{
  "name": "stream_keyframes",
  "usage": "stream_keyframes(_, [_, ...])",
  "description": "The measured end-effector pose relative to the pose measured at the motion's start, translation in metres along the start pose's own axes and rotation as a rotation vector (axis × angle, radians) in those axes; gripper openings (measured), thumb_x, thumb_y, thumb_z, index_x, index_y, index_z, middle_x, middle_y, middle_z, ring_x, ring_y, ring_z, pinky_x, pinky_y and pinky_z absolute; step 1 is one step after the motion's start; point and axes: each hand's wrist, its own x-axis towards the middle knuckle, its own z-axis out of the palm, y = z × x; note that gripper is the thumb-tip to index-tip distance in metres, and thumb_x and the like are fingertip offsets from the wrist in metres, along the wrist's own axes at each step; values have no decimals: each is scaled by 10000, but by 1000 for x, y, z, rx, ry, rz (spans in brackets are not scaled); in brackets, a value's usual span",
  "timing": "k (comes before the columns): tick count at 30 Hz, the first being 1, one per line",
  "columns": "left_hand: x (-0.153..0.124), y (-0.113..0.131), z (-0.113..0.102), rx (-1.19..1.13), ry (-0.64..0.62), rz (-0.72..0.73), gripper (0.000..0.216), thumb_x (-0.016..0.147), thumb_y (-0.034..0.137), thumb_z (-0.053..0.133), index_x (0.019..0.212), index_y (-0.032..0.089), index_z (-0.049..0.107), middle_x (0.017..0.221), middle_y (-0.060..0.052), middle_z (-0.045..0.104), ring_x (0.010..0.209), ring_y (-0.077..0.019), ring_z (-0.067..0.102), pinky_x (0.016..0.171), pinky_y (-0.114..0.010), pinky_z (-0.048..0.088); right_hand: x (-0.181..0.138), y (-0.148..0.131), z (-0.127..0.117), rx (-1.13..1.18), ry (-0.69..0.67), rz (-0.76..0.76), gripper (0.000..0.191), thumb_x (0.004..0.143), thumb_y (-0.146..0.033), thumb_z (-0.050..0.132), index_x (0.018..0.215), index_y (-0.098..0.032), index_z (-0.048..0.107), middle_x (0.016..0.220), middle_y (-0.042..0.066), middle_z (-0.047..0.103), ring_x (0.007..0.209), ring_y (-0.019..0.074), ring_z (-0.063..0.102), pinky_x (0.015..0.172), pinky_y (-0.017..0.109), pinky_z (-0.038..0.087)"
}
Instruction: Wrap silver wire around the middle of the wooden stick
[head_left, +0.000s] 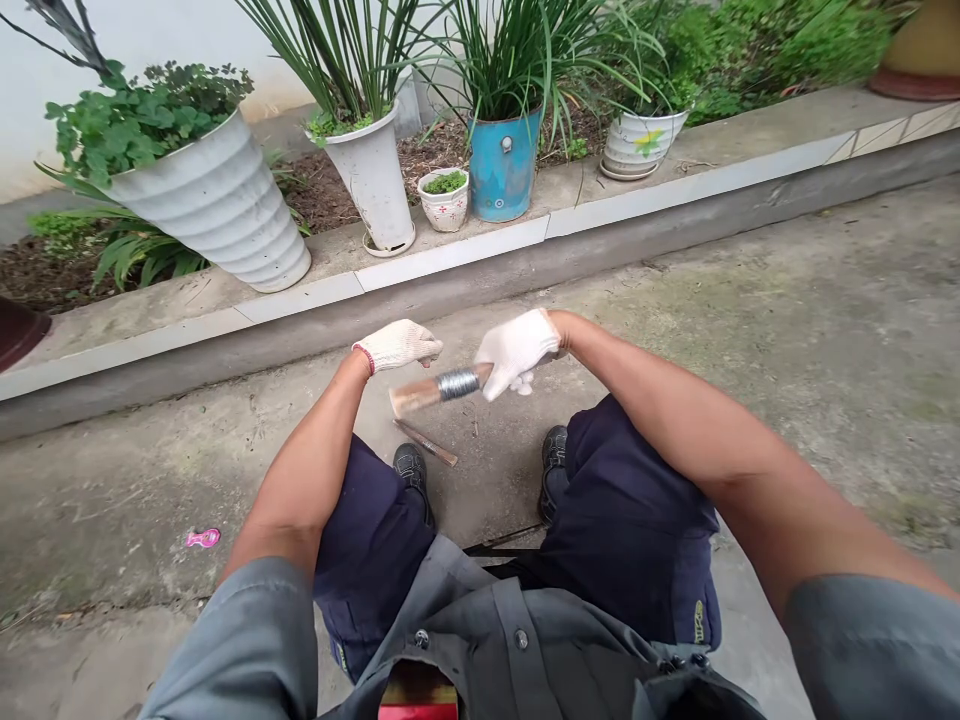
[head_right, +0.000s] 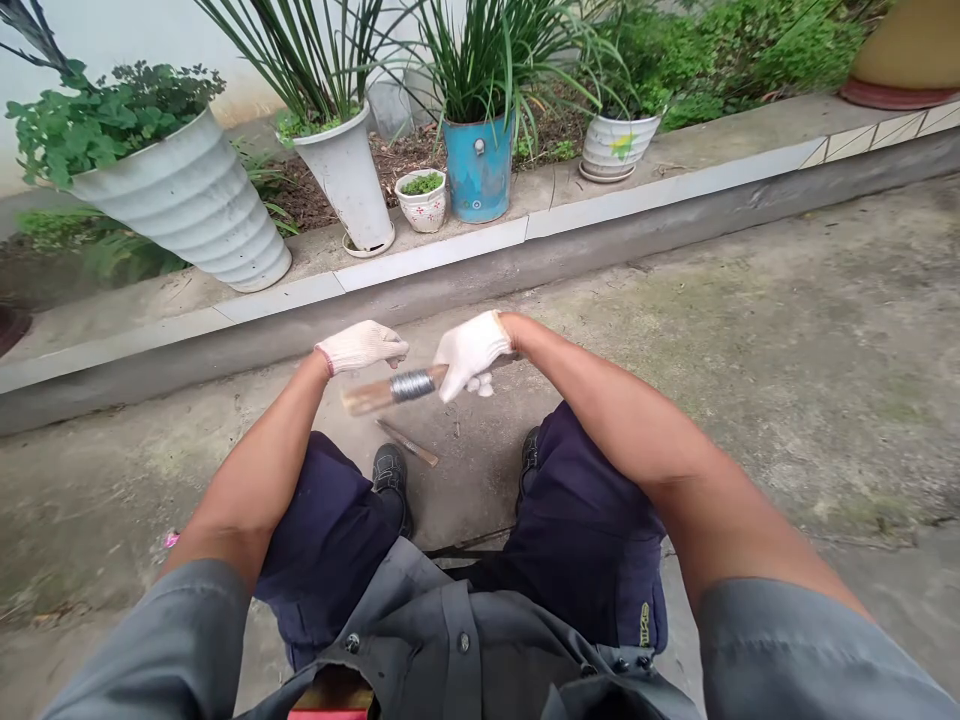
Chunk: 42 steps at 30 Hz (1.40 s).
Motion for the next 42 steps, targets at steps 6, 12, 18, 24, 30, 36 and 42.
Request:
stream_keyframes(6, [-4, 19, 9, -10, -94, -9, 363, 864, 481, 574, 764, 189, 765, 717, -24, 741, 629, -156, 553, 567, -263, 362, 53, 18, -9, -496, 270, 402, 299, 647, -353, 819, 872, -163, 767, 719, 84, 691, 821, 289, 711, 734, 391, 552])
stream_keyframes(12, [-5, 18, 16, -83, -201, 65, 379, 902, 473, 589, 737, 179, 760, 741, -25, 760, 704, -162, 621, 680, -257, 420, 44, 26, -48, -527, 650, 378, 387, 716, -395, 774, 1018, -153, 770, 936, 192, 744, 958, 341, 713, 813, 383, 524])
stream_keyframes(18, [-4, 0, 4, -88, -152, -8, 305, 870, 441, 633, 782, 176, 755, 733, -31, 741, 657, -154, 563, 627, -261, 391, 0, 8, -31, -119, 568, -54, 432, 819, -571, 717, 1013, -185, 703, 746, 67, 696, 652, 175, 648, 613, 264, 489])
stream_keyframes(24, [-5, 4, -3, -2, 29, 2, 358, 867, 479, 570, 708, 202, 732, 701, -10, 699, 607, -153, 499, 547, -278, 337, 19, 15, -8, -182, 127, 86, 479, 678, -562, 812, 946, -172, 741, 687, 40, 691, 655, 187, 641, 582, 274, 492])
stream_keyframes(30, [-6, 15, 11, -22, -86, 8, 371, 847, 507, 587, 729, 200, 759, 704, -25, 735, 617, -157, 543, 561, -267, 355, 57, 25, -27, -568, 363, 405, 371, 651, -353, 800, 939, -122, 776, 817, 163, 730, 848, 320, 711, 736, 396, 524])
stream_keyframes(36, [-5, 12, 12, -44, -121, 52, 434, 903, 535, 549, 765, 190, 773, 757, -40, 761, 659, -165, 575, 581, -269, 373, 33, 19, -49, -374, 725, 257, 419, 816, -495, 693, 1070, -162, 721, 915, 158, 741, 824, 271, 703, 716, 321, 508])
stream_keyframes(42, [1, -12, 1, -102, -52, 70, 282, 800, 423, 668, 860, 167, 770, 770, -30, 729, 644, -149, 539, 592, -262, 383, 1, -8, -20, -55, 487, -124, 380, 800, -537, 741, 906, -187, 642, 741, 40, 683, 599, 132, 611, 568, 235, 450])
